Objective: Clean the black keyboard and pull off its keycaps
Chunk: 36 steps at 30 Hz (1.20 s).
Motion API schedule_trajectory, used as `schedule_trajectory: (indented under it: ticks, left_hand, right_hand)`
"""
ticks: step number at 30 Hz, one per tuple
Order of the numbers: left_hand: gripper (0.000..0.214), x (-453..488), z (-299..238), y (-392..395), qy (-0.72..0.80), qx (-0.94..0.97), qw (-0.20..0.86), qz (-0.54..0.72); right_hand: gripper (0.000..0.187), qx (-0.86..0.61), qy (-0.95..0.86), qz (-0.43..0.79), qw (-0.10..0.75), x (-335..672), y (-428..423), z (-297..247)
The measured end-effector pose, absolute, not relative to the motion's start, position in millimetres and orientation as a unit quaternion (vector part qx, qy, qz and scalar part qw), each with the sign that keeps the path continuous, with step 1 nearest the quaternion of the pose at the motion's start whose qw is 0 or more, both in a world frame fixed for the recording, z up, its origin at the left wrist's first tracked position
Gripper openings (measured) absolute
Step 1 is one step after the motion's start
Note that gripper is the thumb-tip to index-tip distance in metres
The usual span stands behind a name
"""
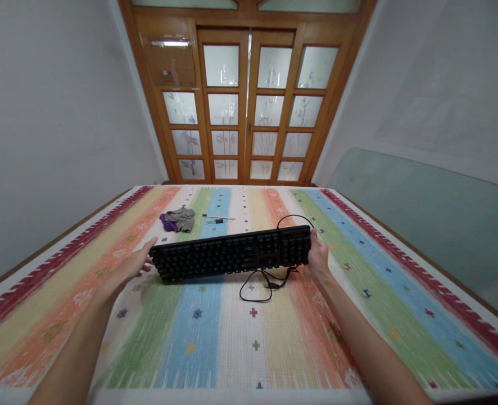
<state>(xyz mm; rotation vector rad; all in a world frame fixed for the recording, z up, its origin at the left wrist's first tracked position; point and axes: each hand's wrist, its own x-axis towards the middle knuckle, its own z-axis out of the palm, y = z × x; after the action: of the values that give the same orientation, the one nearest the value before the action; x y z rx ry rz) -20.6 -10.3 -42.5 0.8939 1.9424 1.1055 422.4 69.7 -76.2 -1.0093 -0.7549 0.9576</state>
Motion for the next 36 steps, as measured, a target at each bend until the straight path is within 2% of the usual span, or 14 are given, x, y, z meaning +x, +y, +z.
schedule_trajectory:
  ticks: [2, 4, 7, 10, 18, 23, 27, 32, 36]
  left_hand:
    - [0.051, -9, -50, -18, 0.725, 0.320, 0.439, 0.424]
    - [0.051, 9, -55, -23, 0.672, 0.273, 0.486, 0.488]
    - [0.039, 33, -56, -24, 0.593, 0.201, 0.496, 0.602]
    - [0.030, 44, -51, -23, 0.549, 0.176, 0.498, 0.647]
    - [0.039, 47, -19, -24, 0.555, 0.223, 0.503, 0.623]
    - [0.026, 57, -3, -26, 0.531, 0.253, 0.444, 0.676]
    - [0.019, 58, 4, -23, 0.481, 0.232, 0.359, 0.765]
    - [0.024, 53, 7, -25, 0.436, 0.297, 0.303, 0.794]
    - [0.034, 50, 10, -34, 0.407, 0.409, 0.241, 0.781]
  right_hand:
    - [0.062, -0.448, -0.346, 0.426, 0.706, 422, 70, -76]
    - [0.059, -0.441, -0.355, 0.426, 0.706, 423, 69, -76]
    - [0.056, -0.435, -0.362, 0.438, 0.698, 424, 68, -77]
    - [0.054, -0.430, -0.354, 0.455, 0.695, 428, 66, -75]
    - [0.060, -0.417, -0.368, 0.536, 0.635, 449, 59, -57]
    - [0.066, -0.409, -0.360, 0.590, 0.596, 462, 60, -53]
    - [0.058, -0.412, -0.373, 0.632, 0.540, 470, 56, -58]
    - [0.057, -0.418, -0.352, 0.707, 0.448, 478, 50, -70]
    - [0.047, -0.360, -0.323, 0.760, 0.435, 482, 44, -76]
